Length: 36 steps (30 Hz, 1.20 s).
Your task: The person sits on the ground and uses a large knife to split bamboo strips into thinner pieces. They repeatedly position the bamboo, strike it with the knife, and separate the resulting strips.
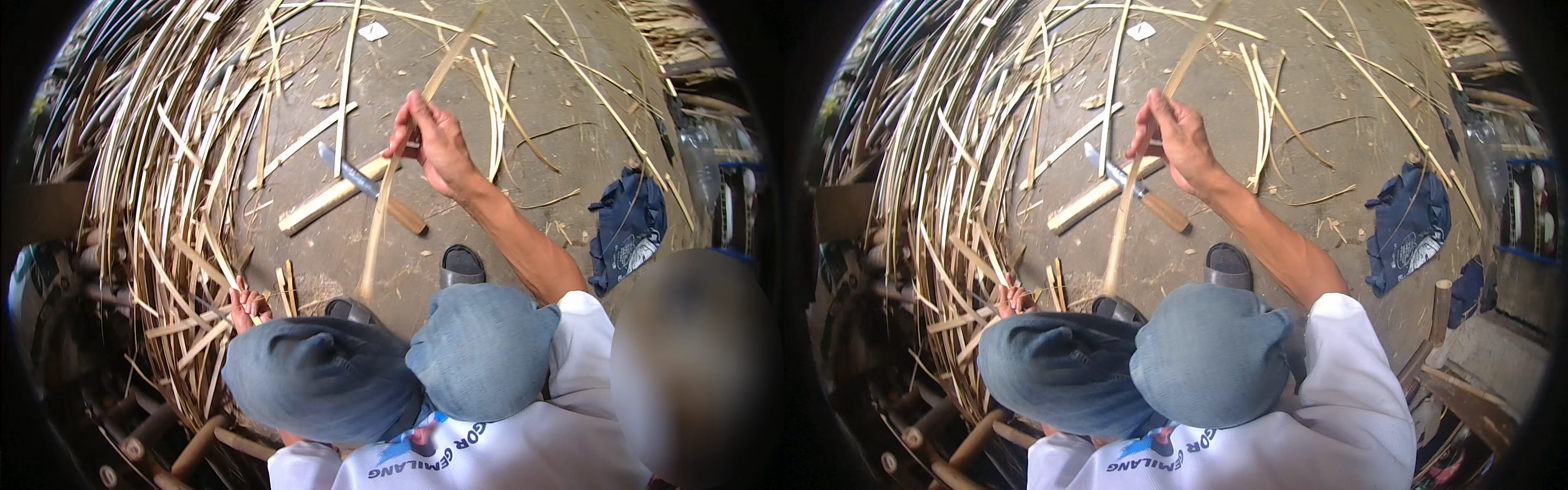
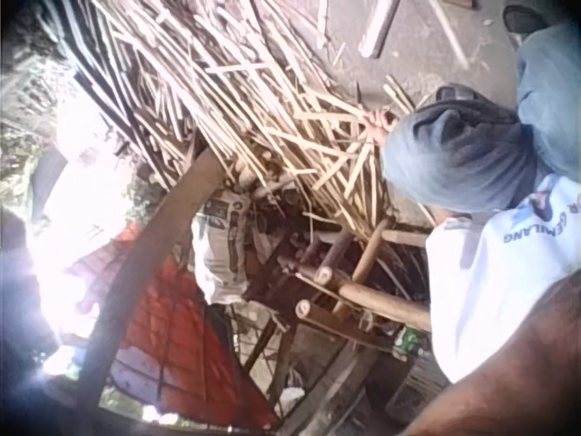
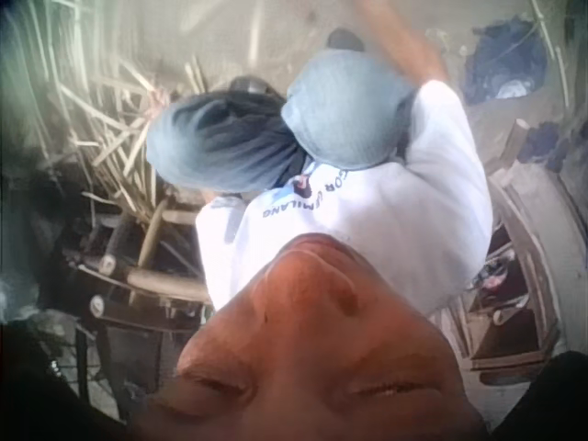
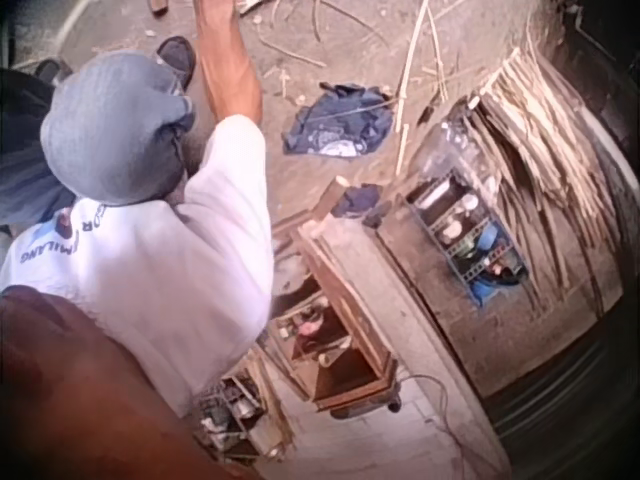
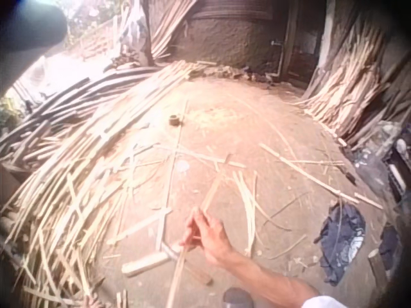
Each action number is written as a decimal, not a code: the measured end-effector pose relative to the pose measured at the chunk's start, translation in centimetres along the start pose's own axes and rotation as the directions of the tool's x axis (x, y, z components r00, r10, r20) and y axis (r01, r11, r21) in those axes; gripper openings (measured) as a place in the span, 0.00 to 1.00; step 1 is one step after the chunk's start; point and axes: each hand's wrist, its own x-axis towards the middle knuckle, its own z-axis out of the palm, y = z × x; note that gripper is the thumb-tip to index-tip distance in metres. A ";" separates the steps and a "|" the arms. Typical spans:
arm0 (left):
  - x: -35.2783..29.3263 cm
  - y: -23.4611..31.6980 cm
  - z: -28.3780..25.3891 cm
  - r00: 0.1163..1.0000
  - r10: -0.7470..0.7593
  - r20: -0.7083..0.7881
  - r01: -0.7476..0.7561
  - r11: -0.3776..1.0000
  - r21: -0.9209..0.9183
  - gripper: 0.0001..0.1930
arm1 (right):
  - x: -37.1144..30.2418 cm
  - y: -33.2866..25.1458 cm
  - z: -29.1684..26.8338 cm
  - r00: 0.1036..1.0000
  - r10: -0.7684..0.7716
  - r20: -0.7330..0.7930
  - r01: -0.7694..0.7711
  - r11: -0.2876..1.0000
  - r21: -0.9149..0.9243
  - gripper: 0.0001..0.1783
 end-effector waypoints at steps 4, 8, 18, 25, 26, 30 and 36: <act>0.1 -1.5 8.7 0.992 0.079 0.100 -0.096 0.981 0.168 0.19 | 0.1 1.0 -6.1 0.986 0.064 -0.151 -0.109 0.943 -0.313 0.21; -1.8 -2.4 15.6 0.966 0.210 0.152 -0.259 0.810 0.526 0.20 | 2.1 1.0 -13.8 0.922 0.119 -0.369 -0.300 0.820 -0.487 0.23; -2.7 -8.3 19.0 0.975 -0.103 0.199 -0.104 0.578 0.809 0.21 | 0.2 3.4 0.7 0.929 0.319 0.187 -0.253 0.917 -0.309 0.31; -3.2 -9.7 19.3 0.977 -0.143 0.156 -0.020 0.669 0.743 0.21 | 0.7 6.9 6.5 0.956 0.236 0.176 -0.219 0.970 -0.111 0.19; -3.0 -9.5 18.8 0.970 -0.151 0.188 -0.024 0.716 0.698 0.21 | 0.7 7.1 7.1 0.968 0.193 0.163 -0.179 0.979 -0.095 0.17; -1.3 -8.8 16.5 0.968 -0.111 0.224 -0.019 0.862 0.506 0.18 | -1.3 6.9 9.0 0.949 0.057 0.309 -0.130 0.966 0.222 0.08; -0.9 -8.0 15.0 0.975 0.061 0.214 -0.162 0.851 0.500 0.13 | -4.1 6.7 8.5 0.902 0.195 0.385 -0.261 0.957 0.126 0.07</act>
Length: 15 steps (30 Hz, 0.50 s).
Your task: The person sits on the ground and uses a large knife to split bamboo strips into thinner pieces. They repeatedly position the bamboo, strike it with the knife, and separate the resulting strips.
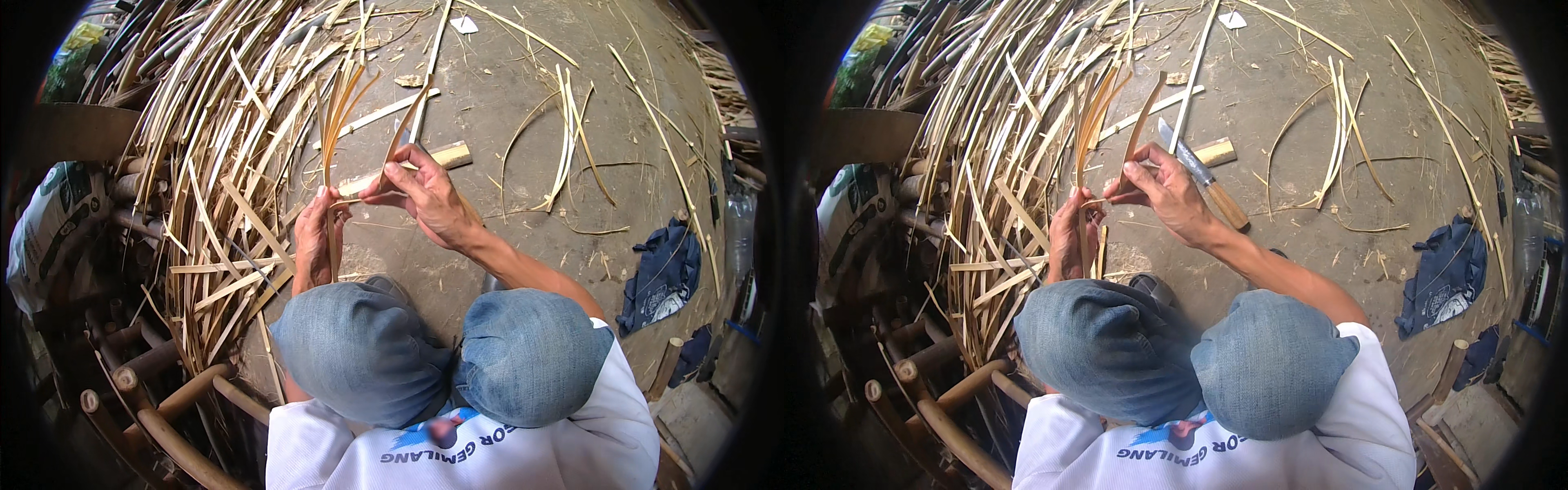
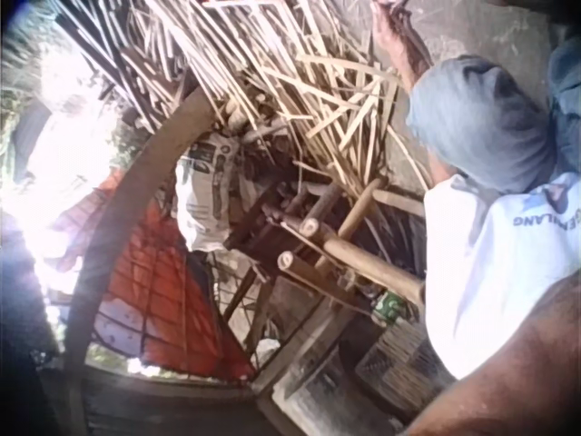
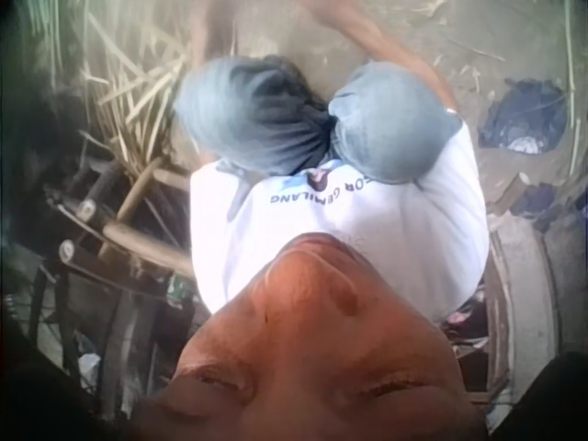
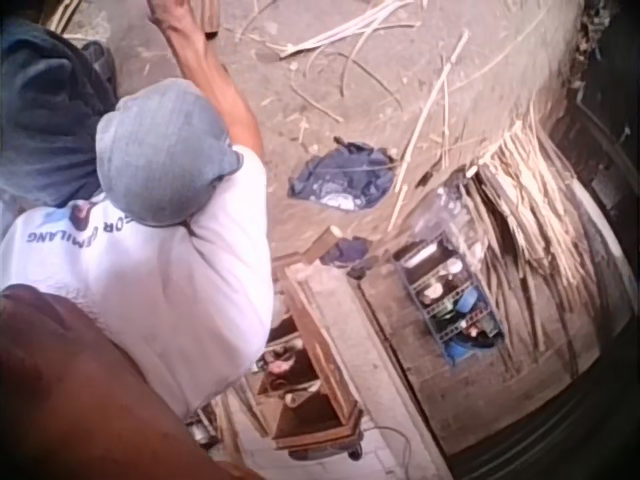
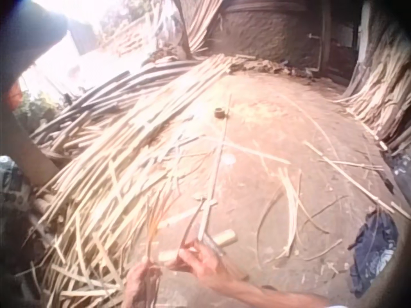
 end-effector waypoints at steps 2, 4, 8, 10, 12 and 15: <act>-0.2 0.2 -0.3 1.000 -0.013 0.011 0.013 1.000 0.010 0.12 | -0.9 -0.3 0.3 0.999 0.040 0.024 -0.040 0.999 -0.035 0.07; -0.7 0.2 -0.1 1.000 -0.025 0.007 0.025 0.999 0.022 0.12 | -1.8 -0.5 0.4 0.997 0.069 0.020 -0.069 0.998 -0.006 0.07; -1.3 0.4 1.1 1.000 -0.021 -0.019 0.023 0.994 0.110 0.13 | -3.0 -1.1 0.1 0.995 0.089 0.045 -0.088 0.996 -0.025 0.08; -1.3 0.2 1.2 1.000 -0.029 -0.011 0.030 0.990 0.137 0.13 | -3.5 -1.4 0.0 0.993 0.105 0.050 -0.104 0.994 -0.033 0.07; -1.3 0.2 1.4 0.999 -0.043 -0.004 0.043 0.986 0.160 0.14 | -3.9 -1.7 0.0 0.991 0.124 0.042 -0.123 0.992 -0.027 0.07; -1.2 -0.1 1.6 0.997 -0.069 0.019 0.065 0.980 0.186 0.14 | -4.7 -2.0 -0.6 0.988 0.153 0.038 -0.152 0.988 -0.009 0.07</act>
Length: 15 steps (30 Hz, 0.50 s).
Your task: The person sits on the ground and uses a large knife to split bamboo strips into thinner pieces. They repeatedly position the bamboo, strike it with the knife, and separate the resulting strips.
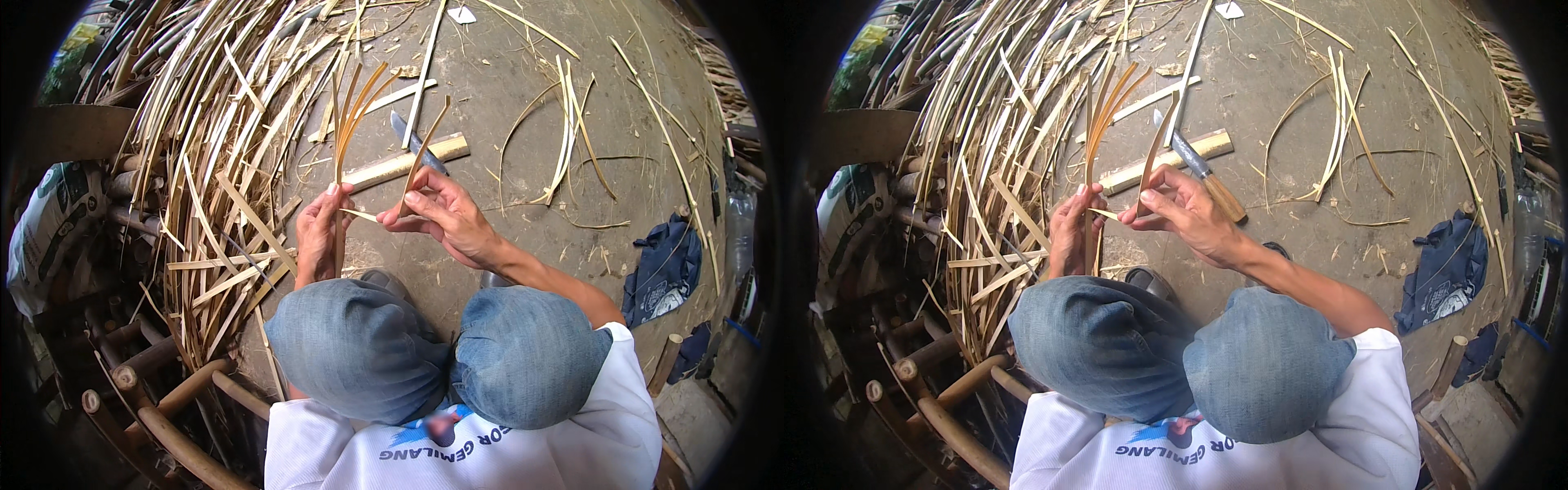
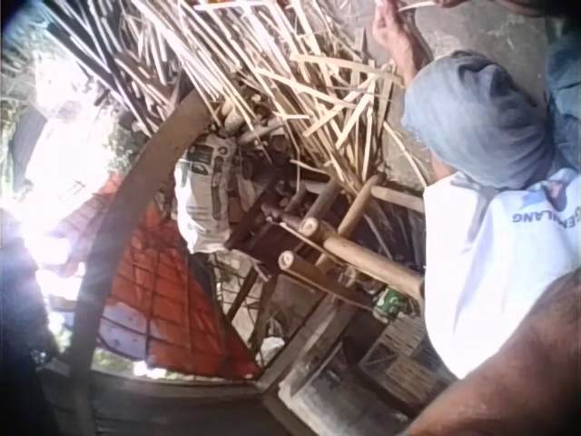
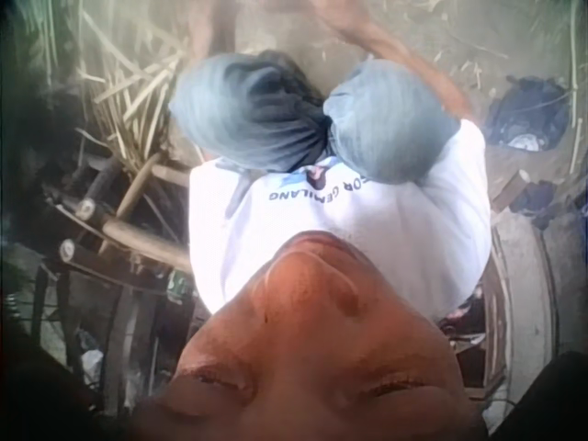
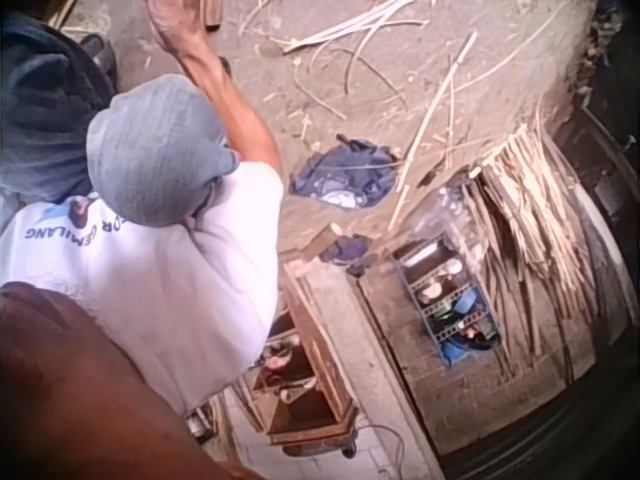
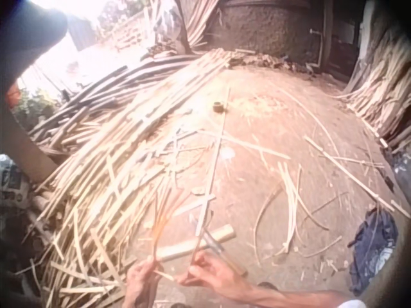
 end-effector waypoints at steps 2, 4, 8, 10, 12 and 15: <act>0.1 -0.1 -0.1 1.000 0.000 0.021 0.000 1.000 0.019 0.15 | -0.4 0.0 0.2 1.000 0.002 -0.015 -0.002 0.999 -0.044 0.07; 0.1 -0.4 -0.8 0.995 0.067 -0.073 -0.064 0.997 0.041 0.15 | -1.1 0.3 0.7 0.999 -0.006 0.034 0.010 0.993 -0.121 0.07; 0.1 -0.2 -1.8 0.987 0.071 -0.146 -0.080 0.995 -0.056 0.15 | -2.2 0.2 1.1 0.996 0.049 0.071 -0.032 0.976 -0.216 0.07; -0.1 -0.1 -2.3 0.984 0.070 -0.163 -0.078 0.996 -0.047 0.15 | -2.7 -0.2 1.2 0.992 0.118 0.031 -0.109 0.970 -0.218 0.06; -0.4 0.5 -5.9 0.964 0.071 -0.258 -0.104 0.987 -0.118 0.16 | -3.8 -0.1 1.2 0.984 0.141 0.108 -0.125 0.982 -0.145 0.07; -1.1 0.1 -7.9 0.958 0.068 -0.279 -0.130 0.969 -0.209 0.14 | -5.0 -0.5 0.0 0.976 0.174 0.128 -0.165 0.983 -0.078 0.07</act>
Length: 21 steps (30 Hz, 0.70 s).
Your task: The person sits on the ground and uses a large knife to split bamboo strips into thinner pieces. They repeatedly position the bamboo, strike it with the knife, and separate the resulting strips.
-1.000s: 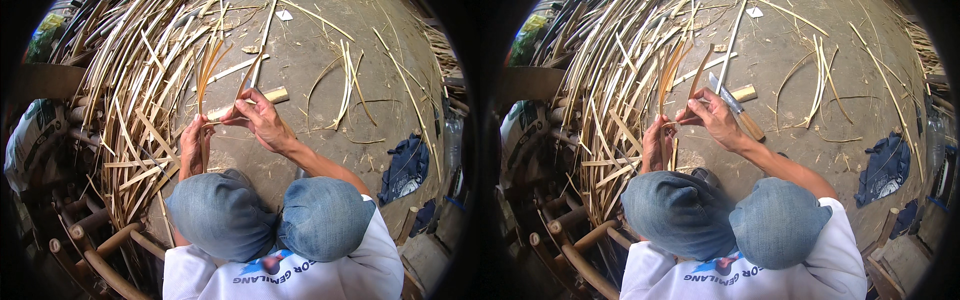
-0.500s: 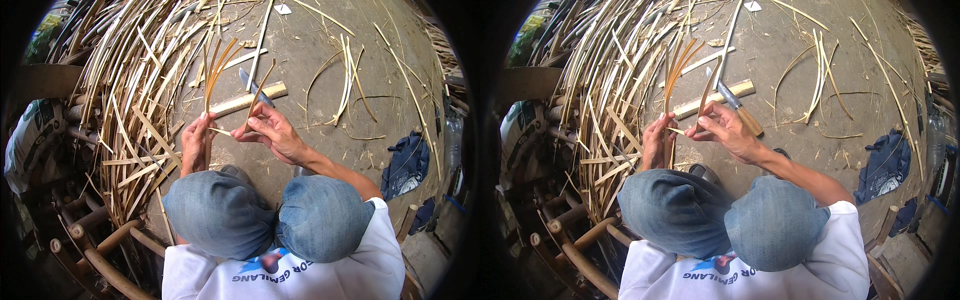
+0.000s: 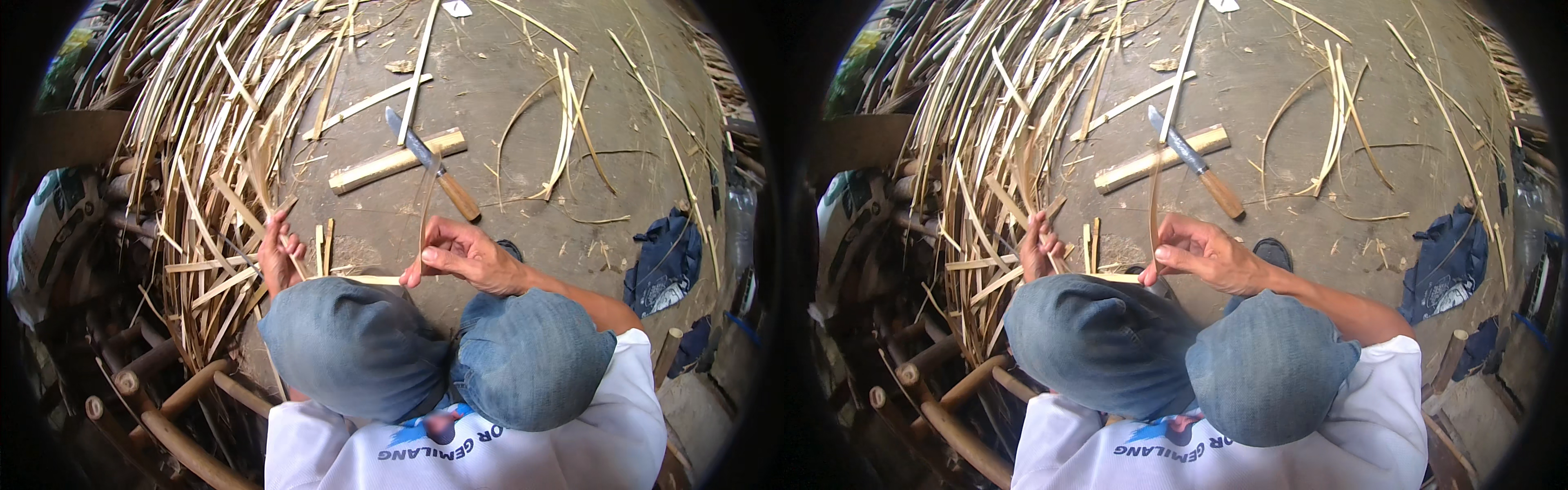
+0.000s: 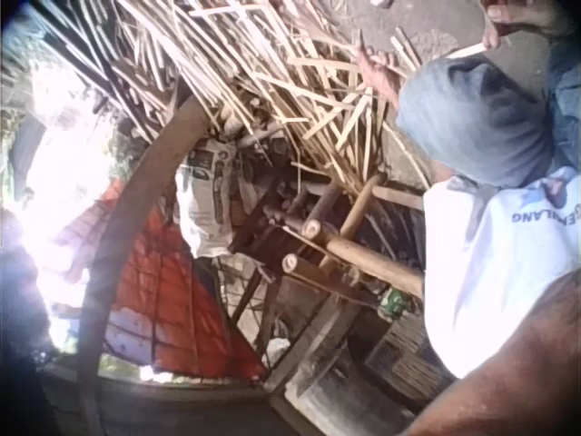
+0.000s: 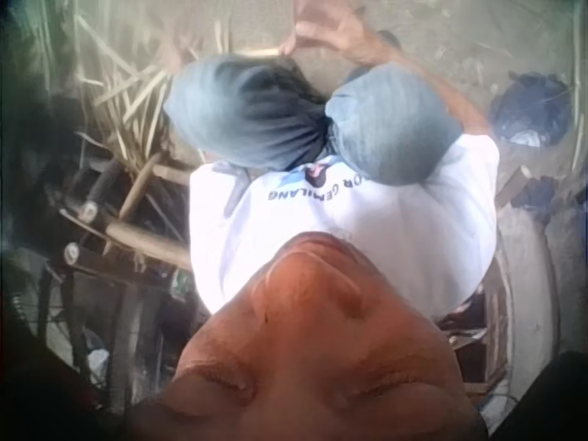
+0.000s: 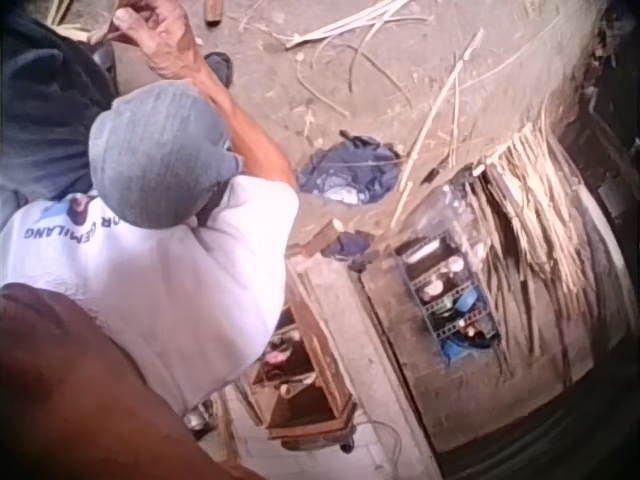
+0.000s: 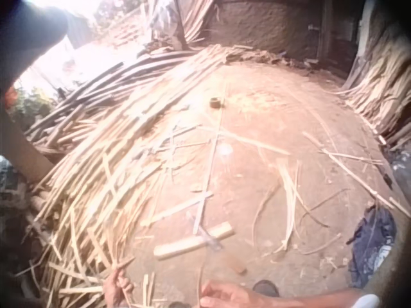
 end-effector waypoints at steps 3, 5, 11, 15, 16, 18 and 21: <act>-1.1 0.5 1.7 0.993 -0.112 0.020 0.113 0.992 -0.058 0.15 | 0.3 -0.3 -0.4 0.996 0.077 -0.040 -0.074 0.995 0.073 0.08; -2.1 0.1 4.0 0.915 -0.334 0.227 0.286 0.933 0.219 0.22 | 0.7 -1.0 -1.5 0.988 -0.026 -0.152 0.049 0.988 0.145 0.08; -4.1 0.0 5.2 0.943 -0.334 -0.014 0.301 0.831 0.468 0.22 | -1.1 -0.3 -1.4 0.964 -0.055 -0.260 0.110 0.973 0.201 0.09; -4.5 0.3 5.1 0.954 -0.179 -0.241 0.248 0.923 0.294 0.23 | -2.4 -0.4 -1.0 0.956 -0.042 -0.290 0.089 0.985 0.149 0.09; -4.4 0.8 4.3 0.937 -0.147 -0.318 0.234 0.939 0.254 0.23 | -2.8 -0.6 -1.1 0.955 -0.027 -0.294 0.071 0.988 0.139 0.09; -2.2 1.0 -3.4 0.963 -0.069 -0.262 0.065 0.998 -0.026 0.25 | -3.4 -1.3 -0.8 0.954 0.000 -0.301 0.040 0.991 0.128 0.09; -3.4 0.0 -1.1 0.965 -0.207 -0.160 0.229 0.964 0.135 0.25 | -3.0 -1.2 -1.6 0.932 -0.053 -0.358 0.112 0.983 0.145 0.09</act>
